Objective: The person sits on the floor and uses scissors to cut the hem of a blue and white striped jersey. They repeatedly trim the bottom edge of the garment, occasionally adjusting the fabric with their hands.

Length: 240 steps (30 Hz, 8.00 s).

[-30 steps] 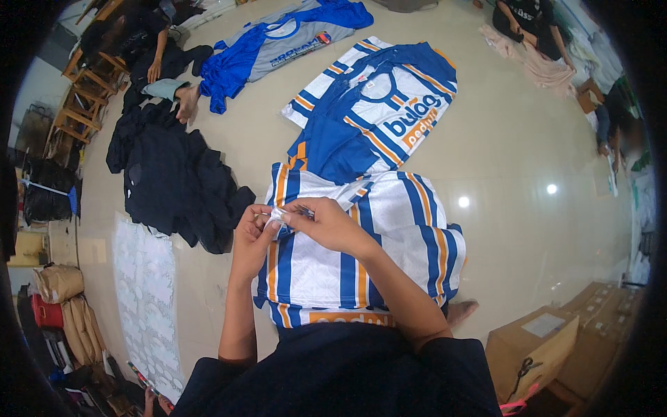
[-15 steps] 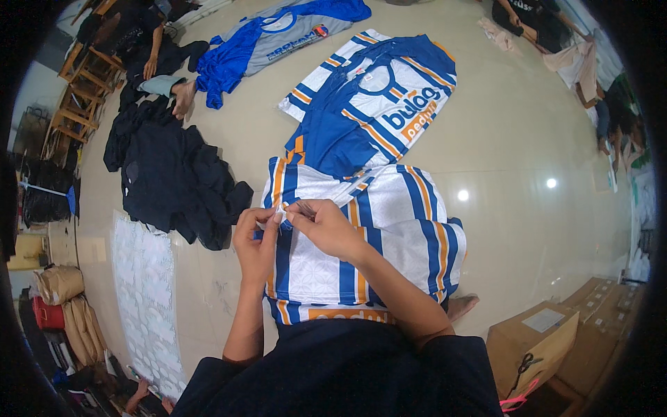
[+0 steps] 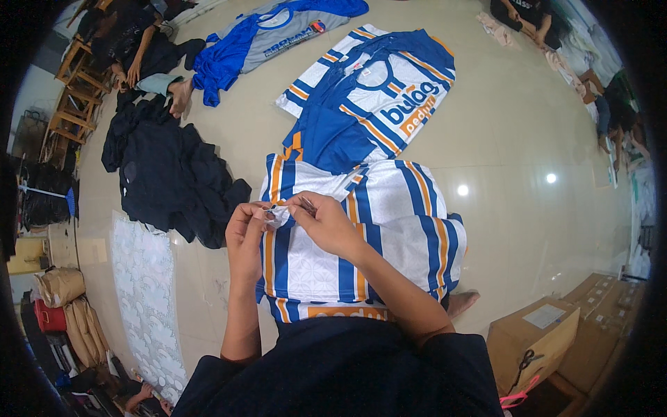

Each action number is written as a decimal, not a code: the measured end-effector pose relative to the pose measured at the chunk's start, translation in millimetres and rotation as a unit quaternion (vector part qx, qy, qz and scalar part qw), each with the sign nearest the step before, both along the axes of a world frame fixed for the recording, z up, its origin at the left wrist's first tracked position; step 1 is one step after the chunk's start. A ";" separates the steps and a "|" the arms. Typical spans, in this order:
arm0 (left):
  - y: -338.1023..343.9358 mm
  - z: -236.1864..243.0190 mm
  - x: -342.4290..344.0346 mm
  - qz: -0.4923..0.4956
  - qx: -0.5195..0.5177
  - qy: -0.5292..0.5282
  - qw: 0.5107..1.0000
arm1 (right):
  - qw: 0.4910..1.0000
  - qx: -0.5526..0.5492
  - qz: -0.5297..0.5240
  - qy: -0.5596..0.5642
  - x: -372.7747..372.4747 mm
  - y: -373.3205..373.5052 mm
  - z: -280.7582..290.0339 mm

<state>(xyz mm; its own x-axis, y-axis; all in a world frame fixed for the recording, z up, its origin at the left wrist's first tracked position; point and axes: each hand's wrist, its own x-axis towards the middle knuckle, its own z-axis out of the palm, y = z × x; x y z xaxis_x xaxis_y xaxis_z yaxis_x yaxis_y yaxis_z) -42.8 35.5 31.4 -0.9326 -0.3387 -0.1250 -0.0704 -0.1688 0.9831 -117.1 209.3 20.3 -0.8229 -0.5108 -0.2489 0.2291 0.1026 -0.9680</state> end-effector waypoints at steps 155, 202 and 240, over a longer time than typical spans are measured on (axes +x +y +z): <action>7.2 -38.4 17.7 0.051 0.148 -0.011 0.988 | 0.922 -0.205 0.057 -0.324 34.2 -18.5 -16.8; 2.2 -43.2 15.8 0.090 0.182 -0.018 0.979 | 0.985 0.027 -0.075 0.153 26.9 -13.5 -30.2; 6.3 -27.9 5.2 -0.020 -0.072 -0.069 0.995 | 0.971 -0.114 -0.087 -0.191 17.3 -7.2 -9.6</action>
